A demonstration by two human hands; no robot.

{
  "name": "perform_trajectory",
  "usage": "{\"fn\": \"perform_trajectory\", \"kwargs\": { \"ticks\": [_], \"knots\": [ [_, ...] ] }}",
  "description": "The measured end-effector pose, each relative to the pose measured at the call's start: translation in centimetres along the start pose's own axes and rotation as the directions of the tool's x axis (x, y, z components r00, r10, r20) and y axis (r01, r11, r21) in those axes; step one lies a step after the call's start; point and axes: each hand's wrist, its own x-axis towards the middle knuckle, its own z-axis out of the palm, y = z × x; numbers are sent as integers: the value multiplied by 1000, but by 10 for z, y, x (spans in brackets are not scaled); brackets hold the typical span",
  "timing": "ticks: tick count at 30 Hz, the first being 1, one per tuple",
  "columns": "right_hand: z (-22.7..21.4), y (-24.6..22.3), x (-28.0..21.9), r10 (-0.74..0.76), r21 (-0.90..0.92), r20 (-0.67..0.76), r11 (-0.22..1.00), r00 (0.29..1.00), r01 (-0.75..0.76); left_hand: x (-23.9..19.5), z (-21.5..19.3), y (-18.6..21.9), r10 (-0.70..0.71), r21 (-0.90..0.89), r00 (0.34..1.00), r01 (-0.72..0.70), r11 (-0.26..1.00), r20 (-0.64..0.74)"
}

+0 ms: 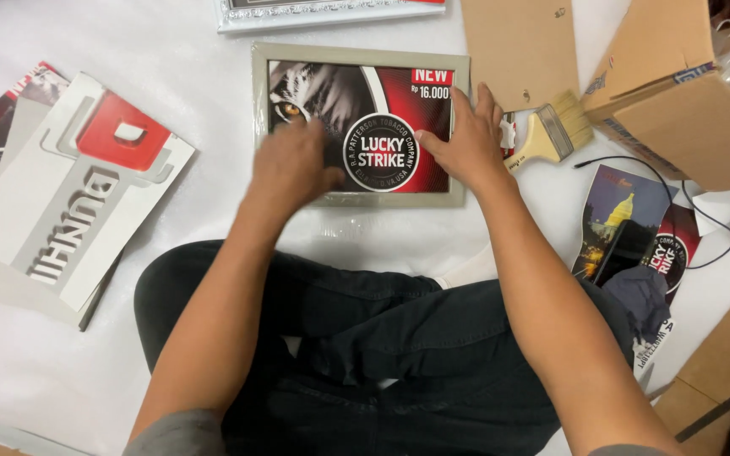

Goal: Assembling a picture frame by cleaning the glass, inserting a picture, and securing the backing board

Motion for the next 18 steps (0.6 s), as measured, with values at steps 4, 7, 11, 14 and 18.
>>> {"fn": "perform_trajectory", "kwargs": {
  "ticks": [4, 7, 11, 14, 18],
  "knots": [
    [-2, 6, -3, -38, 36, -31, 999, 999, 39, -50, 60, 38, 167, 343, 964, -231, 910, 207],
    [-7, 3, -4, -29, 34, -39, 999, 999, 30, -75, 112, 50, 311, 352, 948, -315, 881, 70],
    [-25, -1, -15, -49, 106, -24, 993, 999, 51, -62, 164, 44, 288, 448, 957, -248, 859, -23],
    [-36, -5, -21, -78, 159, -5, 984, 997, 78, -48, 173, 35, 263, 448, 962, -270, 852, 78],
    [-21, 9, -16, -105, 150, 22, 984, 994, 101, -46, 169, 34, 314, 349, 949, -301, 887, 21]
  ]
}}
